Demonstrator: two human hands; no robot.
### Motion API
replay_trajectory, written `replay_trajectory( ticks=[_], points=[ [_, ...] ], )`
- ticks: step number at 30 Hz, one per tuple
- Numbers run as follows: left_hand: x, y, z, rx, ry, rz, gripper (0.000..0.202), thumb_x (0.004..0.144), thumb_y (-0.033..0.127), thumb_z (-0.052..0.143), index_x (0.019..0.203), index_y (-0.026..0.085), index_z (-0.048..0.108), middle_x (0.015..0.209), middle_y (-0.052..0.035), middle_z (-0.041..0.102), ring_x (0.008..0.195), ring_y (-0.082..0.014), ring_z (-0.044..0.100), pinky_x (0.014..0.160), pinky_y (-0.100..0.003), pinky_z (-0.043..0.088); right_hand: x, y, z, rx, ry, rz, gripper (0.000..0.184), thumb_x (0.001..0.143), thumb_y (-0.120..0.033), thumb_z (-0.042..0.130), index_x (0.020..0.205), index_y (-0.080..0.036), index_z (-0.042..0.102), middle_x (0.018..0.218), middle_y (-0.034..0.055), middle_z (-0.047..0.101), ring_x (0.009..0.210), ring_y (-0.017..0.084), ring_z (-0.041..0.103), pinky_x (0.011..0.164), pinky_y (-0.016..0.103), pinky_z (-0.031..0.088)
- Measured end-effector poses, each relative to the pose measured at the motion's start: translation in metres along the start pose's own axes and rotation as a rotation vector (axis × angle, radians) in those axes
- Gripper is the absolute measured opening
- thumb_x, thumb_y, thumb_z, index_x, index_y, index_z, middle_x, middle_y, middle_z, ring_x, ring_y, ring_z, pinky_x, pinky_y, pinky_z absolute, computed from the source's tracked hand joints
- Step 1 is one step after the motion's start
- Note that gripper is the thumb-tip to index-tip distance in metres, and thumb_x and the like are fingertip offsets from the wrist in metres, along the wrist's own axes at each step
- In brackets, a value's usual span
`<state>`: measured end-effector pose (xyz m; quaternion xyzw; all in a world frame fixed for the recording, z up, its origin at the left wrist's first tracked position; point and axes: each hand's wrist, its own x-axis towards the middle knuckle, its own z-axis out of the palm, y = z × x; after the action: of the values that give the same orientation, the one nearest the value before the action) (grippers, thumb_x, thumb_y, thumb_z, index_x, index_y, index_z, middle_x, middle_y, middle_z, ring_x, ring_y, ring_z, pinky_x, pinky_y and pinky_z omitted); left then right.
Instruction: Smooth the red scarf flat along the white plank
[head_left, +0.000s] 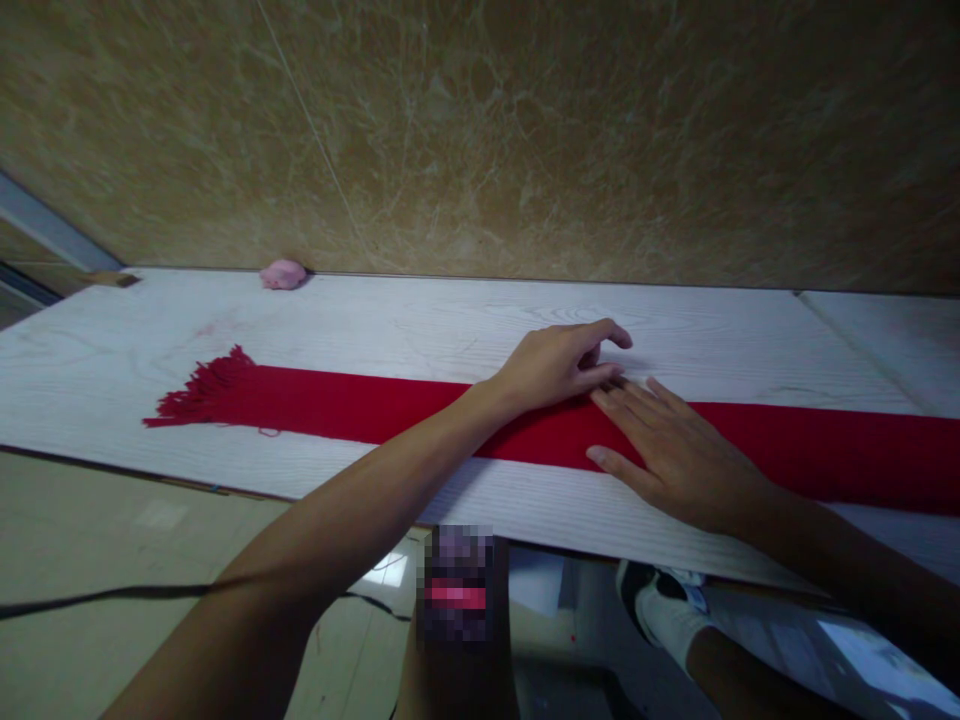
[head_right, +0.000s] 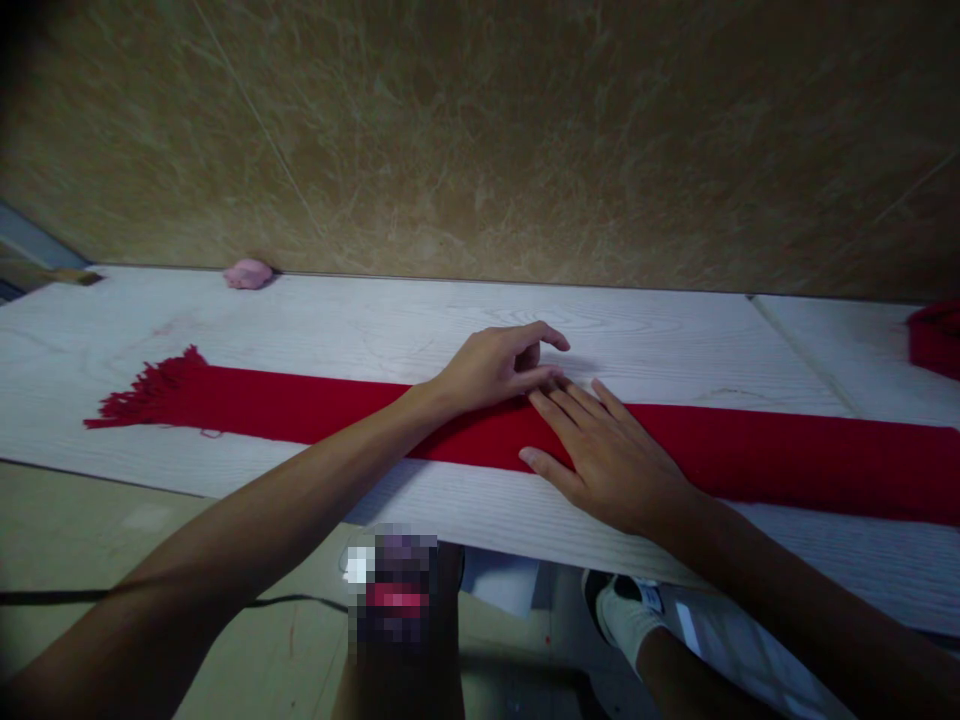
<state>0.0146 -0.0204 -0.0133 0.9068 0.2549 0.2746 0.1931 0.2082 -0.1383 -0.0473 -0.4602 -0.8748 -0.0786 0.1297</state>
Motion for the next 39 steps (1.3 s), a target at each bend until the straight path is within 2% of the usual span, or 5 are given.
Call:
replay_trajectory(
  ticks=[10,16,24,29,39],
  points=[
    [0.0002,-0.0013,0.0012,-0.03,-0.01,0.003,0.026,0.101,0.032,0.063,0.125,0.023,0.067,0.086,0.0011,0.072,0.077,-0.0136,0.065,0.072,-0.025,0.044,-0.0001,0.0006,0.0014,0.007,-0.022,0.018,0.072,0.111,-0.06,0.031,0.158,-0.009,0.051,0.155,0.0206,0.059,0.148,0.035,0.052,0.125,0.06,0.039],
    [0.0012,-0.0024,0.0021,-0.07,-0.002,0.03,0.025,0.101,0.029,0.064,0.124,0.021,0.066,0.083,0.0012,0.069,0.077,-0.0139,0.064,0.073,-0.026,0.046,0.0005,0.0004,-0.0001,-0.003,-0.012,0.013,0.077,0.111,-0.062,0.024,0.156,-0.007,0.053,0.153,0.0215,0.06,0.147,0.035,0.053,0.123,0.061,0.04],
    [0.0028,-0.0036,0.0046,-0.152,0.032,0.08,0.023,0.099,0.022,0.065,0.122,0.019,0.066,0.105,-0.0055,0.071,0.085,-0.0136,0.065,0.081,-0.029,0.054,0.0001,0.0007,0.001,-0.006,-0.011,0.013,0.077,0.111,-0.063,0.024,0.156,-0.008,0.053,0.154,0.0209,0.059,0.148,0.035,0.052,0.123,0.062,0.041],
    [0.0031,-0.0024,0.0047,-0.135,0.017,0.062,0.02,0.1,0.023,0.064,0.119,0.02,0.067,0.108,-0.006,0.072,0.084,-0.013,0.065,0.08,-0.029,0.055,-0.0004,0.0017,0.0017,0.025,-0.029,0.025,0.073,0.11,-0.061,0.029,0.159,-0.012,0.051,0.157,0.0183,0.057,0.15,0.034,0.049,0.125,0.061,0.038],
    [0.0037,-0.0031,0.005,-0.135,0.017,0.085,0.016,0.1,0.021,0.064,0.115,0.019,0.068,0.108,-0.0067,0.073,0.089,-0.0143,0.067,0.082,-0.03,0.055,0.0,0.0006,0.0007,0.011,-0.02,0.017,0.076,0.111,-0.062,0.026,0.156,-0.008,0.053,0.154,0.021,0.059,0.148,0.035,0.052,0.124,0.061,0.04]
  ],
)
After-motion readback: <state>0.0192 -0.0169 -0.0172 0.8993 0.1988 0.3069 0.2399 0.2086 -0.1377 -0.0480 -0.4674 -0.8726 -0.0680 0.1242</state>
